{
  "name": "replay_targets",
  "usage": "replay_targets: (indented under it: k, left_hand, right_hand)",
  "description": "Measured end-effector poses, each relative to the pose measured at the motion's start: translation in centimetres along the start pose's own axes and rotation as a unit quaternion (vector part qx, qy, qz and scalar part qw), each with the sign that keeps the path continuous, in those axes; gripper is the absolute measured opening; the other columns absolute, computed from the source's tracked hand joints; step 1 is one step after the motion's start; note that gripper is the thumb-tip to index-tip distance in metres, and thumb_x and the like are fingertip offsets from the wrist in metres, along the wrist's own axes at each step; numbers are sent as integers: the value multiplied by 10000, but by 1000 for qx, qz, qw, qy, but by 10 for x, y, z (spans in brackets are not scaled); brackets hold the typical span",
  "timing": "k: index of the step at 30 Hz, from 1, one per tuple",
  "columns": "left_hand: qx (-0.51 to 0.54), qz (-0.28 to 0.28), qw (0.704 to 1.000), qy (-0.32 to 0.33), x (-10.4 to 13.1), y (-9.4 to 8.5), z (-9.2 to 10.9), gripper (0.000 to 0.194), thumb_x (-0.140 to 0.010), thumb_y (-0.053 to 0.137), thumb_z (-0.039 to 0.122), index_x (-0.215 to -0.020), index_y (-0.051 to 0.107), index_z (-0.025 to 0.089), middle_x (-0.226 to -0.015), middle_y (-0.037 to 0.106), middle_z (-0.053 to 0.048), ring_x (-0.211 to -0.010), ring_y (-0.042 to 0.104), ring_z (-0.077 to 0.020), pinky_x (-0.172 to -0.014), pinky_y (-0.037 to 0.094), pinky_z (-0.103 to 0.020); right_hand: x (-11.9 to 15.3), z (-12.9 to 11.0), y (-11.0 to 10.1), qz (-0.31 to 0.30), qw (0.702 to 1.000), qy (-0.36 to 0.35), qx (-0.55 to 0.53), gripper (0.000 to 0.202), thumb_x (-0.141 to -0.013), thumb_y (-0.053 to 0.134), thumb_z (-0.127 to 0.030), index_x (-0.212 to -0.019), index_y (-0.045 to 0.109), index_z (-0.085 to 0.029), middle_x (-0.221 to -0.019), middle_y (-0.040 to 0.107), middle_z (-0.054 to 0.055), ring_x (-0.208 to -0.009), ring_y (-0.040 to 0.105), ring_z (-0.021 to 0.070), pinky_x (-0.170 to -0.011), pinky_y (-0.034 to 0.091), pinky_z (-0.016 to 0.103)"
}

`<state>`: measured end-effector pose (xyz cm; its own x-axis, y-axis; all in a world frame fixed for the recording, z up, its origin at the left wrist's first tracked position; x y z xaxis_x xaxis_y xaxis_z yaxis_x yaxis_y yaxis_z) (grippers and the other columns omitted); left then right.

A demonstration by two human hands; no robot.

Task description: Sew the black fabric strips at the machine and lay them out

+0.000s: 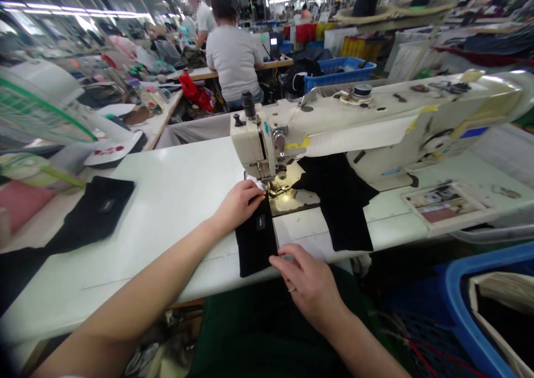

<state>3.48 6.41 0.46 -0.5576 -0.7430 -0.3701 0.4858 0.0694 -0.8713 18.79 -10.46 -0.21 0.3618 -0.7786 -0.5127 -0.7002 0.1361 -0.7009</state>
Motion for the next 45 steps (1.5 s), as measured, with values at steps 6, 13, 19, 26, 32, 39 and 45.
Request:
replay_targets:
  k: [6,13,19,26,32,39,45]
  left_hand:
    - [45,19,999,18,1,0,-4,141,-915,623,179,-988,744,176,-950,623,-81,-895,600,-206,-848,527,-369]
    - [19,16,999,28,-3,1,-5,150,-931,608,183,-956,749,143,-932,624,-98,-880,578,-213,-842,512,-363]
    - [26,28,999,30,-4,1,-7,144,-929,620,195,-955,755,152,-930,624,-90,-884,591,-208,-842,523,-360]
    - [70,43,997,10,-4,2,-16,133,-895,665,182,-975,772,174,-933,631,-80,-900,616,-205,-859,548,-376]
    - [100,51,994,-6,-3,4,-20,143,-888,678,190,-986,781,197,-956,651,-76,-914,634,-204,-884,558,-396]
    - [89,55,994,7,-3,3,-19,128,-885,679,175,-967,777,173,-946,653,-86,-921,629,-215,-872,552,-394]
    - [56,39,998,17,-3,3,-16,145,-903,651,185,-987,768,187,-976,647,-88,-936,618,-220,-879,544,-402]
  right_hand:
    - [-2,1,-3,-5,994,-65,87,342,-935,452,-18,-1168,671,-141,-1015,717,108,-880,699,191,-707,576,274]
    - [-7,4,-2,-34,991,-72,111,264,-976,445,-67,-1070,686,-123,-987,717,117,-870,696,197,-730,566,284]
    - [-8,2,-2,-29,992,-63,108,272,-979,432,-68,-1043,692,-118,-991,727,127,-882,707,205,-703,562,278]
    - [-8,0,-2,-28,992,-48,111,283,-976,436,-70,-1078,696,-118,-1026,738,132,-877,723,213,-724,579,295]
    - [-8,-2,-2,-26,991,-52,118,292,-978,434,-77,-1084,702,-121,-1041,742,136,-886,729,221,-736,586,300]
    - [-8,-2,-1,-30,991,-46,124,284,-975,434,-68,-1081,691,-122,-1037,737,124,-854,720,203,-699,557,281]
    - [-13,-2,0,-57,990,-34,124,284,-971,410,-92,-1042,678,-153,-987,719,102,-805,688,181,-624,499,257]
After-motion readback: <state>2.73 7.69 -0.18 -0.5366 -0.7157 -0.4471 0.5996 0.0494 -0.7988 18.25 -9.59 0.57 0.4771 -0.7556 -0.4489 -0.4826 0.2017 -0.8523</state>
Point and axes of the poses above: each hand's wrist, its own x-axis away from the middle knuckle, its own y-axis out of the palm, z = x × y, the point moved 6 cm from there along -x, towards the middle knuckle
